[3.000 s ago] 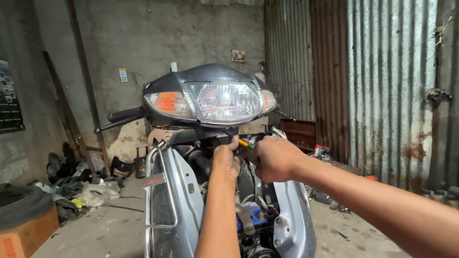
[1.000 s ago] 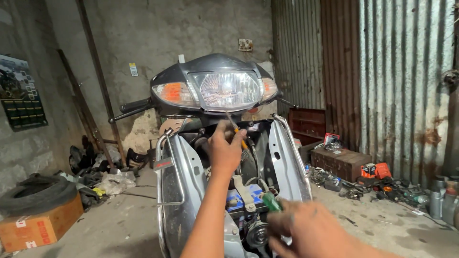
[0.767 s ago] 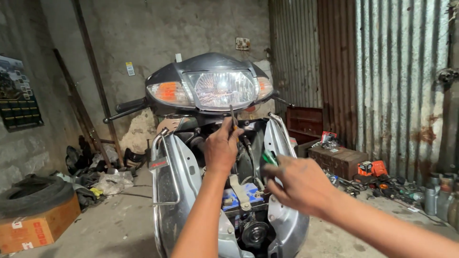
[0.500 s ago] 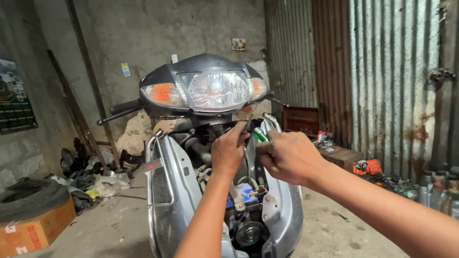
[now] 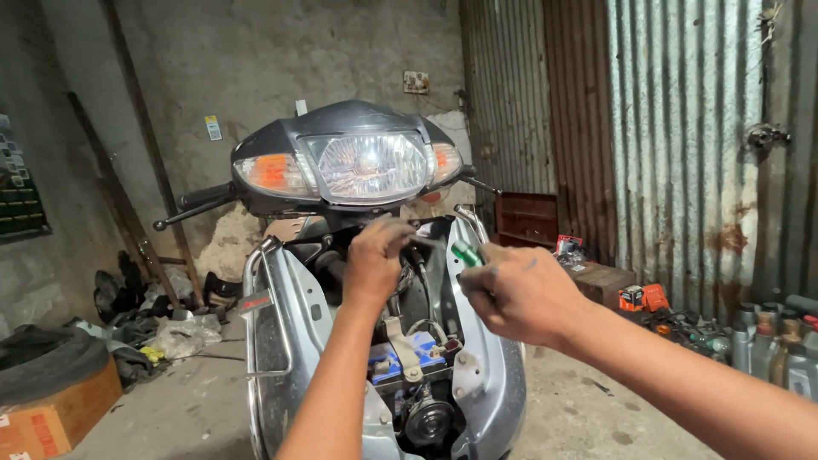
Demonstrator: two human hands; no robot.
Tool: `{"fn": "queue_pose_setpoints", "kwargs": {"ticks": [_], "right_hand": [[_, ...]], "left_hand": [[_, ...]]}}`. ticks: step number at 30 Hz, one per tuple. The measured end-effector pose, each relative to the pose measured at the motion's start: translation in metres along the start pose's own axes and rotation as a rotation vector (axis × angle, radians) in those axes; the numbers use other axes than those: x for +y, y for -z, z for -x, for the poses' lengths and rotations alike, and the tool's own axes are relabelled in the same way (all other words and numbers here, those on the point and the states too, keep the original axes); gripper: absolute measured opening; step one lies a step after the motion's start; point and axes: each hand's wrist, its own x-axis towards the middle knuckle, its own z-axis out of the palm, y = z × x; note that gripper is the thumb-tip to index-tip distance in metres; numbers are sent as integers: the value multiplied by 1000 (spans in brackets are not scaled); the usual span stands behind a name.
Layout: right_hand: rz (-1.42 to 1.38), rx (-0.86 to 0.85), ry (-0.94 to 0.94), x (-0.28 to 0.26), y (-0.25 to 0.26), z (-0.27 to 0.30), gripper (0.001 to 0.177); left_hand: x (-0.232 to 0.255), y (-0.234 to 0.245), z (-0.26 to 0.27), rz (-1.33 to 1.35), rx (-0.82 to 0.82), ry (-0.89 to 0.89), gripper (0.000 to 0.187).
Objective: Repair or adjust the front panel and wiring of a scooter using a screwdriver.
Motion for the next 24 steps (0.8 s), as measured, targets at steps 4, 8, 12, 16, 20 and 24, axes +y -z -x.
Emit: {"fn": "queue_pose_setpoints", "kwargs": {"ticks": [4,8,12,16,20,24], "right_hand": [[2,-116,24,-1,-10,6,10],[-16,-167,34,-1,-19,12,19],[49,-251,-6,-2,-19,13,13],[67,-233,9,-3,-17,11,12],[29,-251,-17,0,-16,13,21],[-292,-76,45,33,-30,13,19]], "left_hand": [[-16,-2,14,-79,-126,-21,23],[-19,-2,18,-80,-150,-14,25],[-15,-2,18,-55,-151,-12,24],[-11,-2,19,-21,-171,-51,23],[-12,0,20,-20,-193,-56,33],[-5,8,16,-12,-227,-71,39]]}}
